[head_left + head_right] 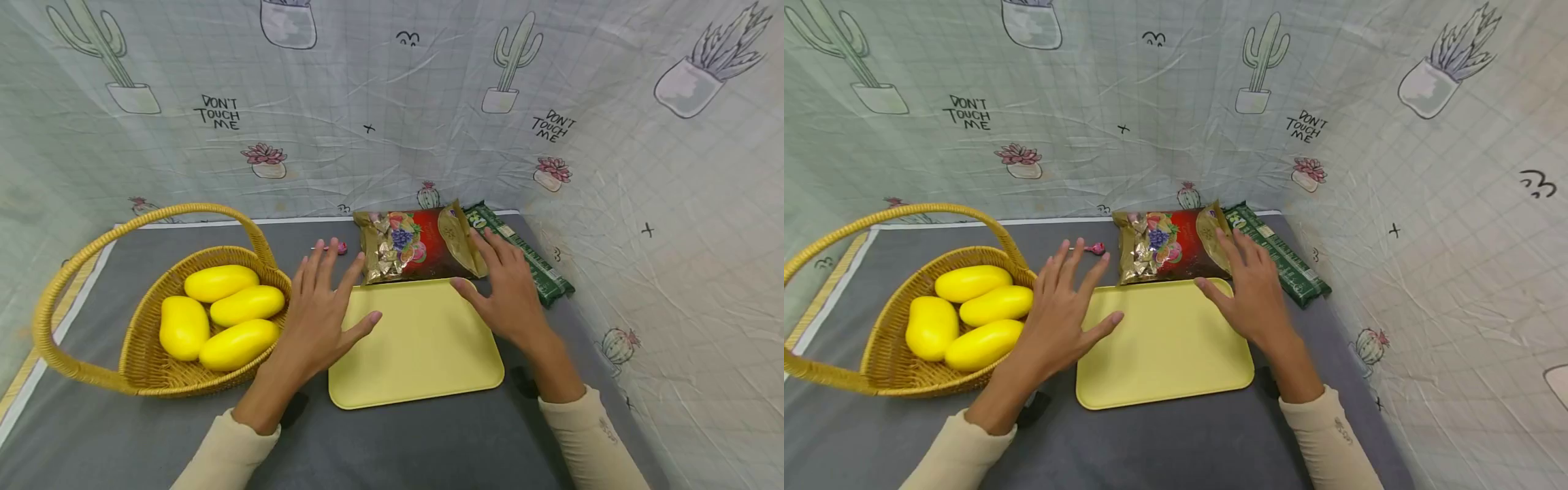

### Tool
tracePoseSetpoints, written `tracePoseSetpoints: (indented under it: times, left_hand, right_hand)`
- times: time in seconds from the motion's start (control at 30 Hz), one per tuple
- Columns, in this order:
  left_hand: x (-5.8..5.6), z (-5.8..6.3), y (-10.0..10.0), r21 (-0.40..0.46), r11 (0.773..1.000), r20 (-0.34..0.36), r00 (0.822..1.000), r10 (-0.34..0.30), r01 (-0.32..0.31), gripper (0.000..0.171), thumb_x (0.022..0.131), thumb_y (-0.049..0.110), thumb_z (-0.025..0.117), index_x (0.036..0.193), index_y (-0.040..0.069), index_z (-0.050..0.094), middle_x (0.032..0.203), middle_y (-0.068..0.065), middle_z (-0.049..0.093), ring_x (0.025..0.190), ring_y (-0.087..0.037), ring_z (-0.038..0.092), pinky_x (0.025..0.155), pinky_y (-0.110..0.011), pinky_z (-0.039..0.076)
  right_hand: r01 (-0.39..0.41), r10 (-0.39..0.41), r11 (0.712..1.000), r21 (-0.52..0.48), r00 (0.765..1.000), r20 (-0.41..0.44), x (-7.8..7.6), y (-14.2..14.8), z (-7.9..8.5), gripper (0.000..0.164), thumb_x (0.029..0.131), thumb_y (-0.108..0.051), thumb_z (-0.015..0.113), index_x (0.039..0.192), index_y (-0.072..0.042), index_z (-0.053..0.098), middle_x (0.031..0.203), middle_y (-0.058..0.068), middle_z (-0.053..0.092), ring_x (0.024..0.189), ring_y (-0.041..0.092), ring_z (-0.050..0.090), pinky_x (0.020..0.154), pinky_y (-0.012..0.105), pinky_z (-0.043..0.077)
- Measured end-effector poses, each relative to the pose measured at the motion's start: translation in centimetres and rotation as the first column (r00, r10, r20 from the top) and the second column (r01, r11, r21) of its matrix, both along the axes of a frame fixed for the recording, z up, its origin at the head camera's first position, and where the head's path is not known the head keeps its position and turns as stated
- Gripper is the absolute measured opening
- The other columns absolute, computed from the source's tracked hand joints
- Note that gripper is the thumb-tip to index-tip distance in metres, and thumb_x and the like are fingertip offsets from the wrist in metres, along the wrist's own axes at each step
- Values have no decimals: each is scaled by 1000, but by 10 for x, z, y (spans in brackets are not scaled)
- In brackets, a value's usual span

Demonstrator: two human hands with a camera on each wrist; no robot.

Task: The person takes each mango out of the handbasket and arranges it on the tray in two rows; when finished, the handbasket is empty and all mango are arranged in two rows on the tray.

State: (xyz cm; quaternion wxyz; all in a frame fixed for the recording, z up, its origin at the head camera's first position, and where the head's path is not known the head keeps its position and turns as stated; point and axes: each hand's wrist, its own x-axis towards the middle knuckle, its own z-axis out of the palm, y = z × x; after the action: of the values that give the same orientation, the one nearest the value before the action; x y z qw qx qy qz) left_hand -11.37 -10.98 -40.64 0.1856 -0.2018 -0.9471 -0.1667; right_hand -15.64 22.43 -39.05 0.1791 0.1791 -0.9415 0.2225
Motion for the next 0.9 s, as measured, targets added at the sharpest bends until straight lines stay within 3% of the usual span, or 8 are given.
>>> tracePoseSetpoints:
  times: [0.1,0.2,0.37,0.47,0.6,0.9]
  left_hand:
    - [14,4,-5,127,992,-121,993,8,7,79,96,57,66,162,18,47,171,-20,35,160,-43,26,124,-69,21]
    - [29,6,-11,231,973,-218,975,44,7,69,98,56,61,152,13,59,162,-20,48,153,-43,36,118,-69,26]
    - [47,6,-22,363,932,-346,926,149,-14,66,100,59,58,141,8,69,150,-20,61,142,-45,47,112,-61,32]
    - [56,7,-29,442,897,-428,872,238,-27,63,98,57,63,132,5,74,140,-22,68,134,-48,53,114,-51,32]
    - [67,8,-38,553,831,-493,783,379,-54,62,94,56,69,122,1,77,129,-24,72,125,-51,56,116,-43,32]
    - [89,3,-61,731,666,-465,604,648,-152,68,86,59,75,111,-5,77,119,-27,74,116,-52,57,114,-48,32]
  right_hand:
    - [-94,87,991,-98,994,-71,2,-21,7,82,94,-38,82,164,-19,44,164,15,47,145,41,45,116,67,36]
    - [-159,143,977,-140,982,-122,4,-42,14,78,92,-33,85,160,-17,50,158,13,54,141,36,49,116,63,40]
    - [-248,220,952,-179,962,-162,5,-75,24,73,91,-33,86,155,-16,56,152,10,60,141,31,52,119,61,39]
    - [-301,269,936,-182,946,-183,5,-94,27,72,90,-34,87,154,-17,58,150,7,62,138,27,55,116,57,43]
    - [-379,340,908,-177,916,-212,4,-117,27,71,90,-35,87,152,-17,59,148,5,63,134,24,56,112,49,47]
    - [-500,470,851,-157,861,-193,6,-163,23,71,91,-40,86,152,-18,59,149,3,62,135,21,56,113,42,47]
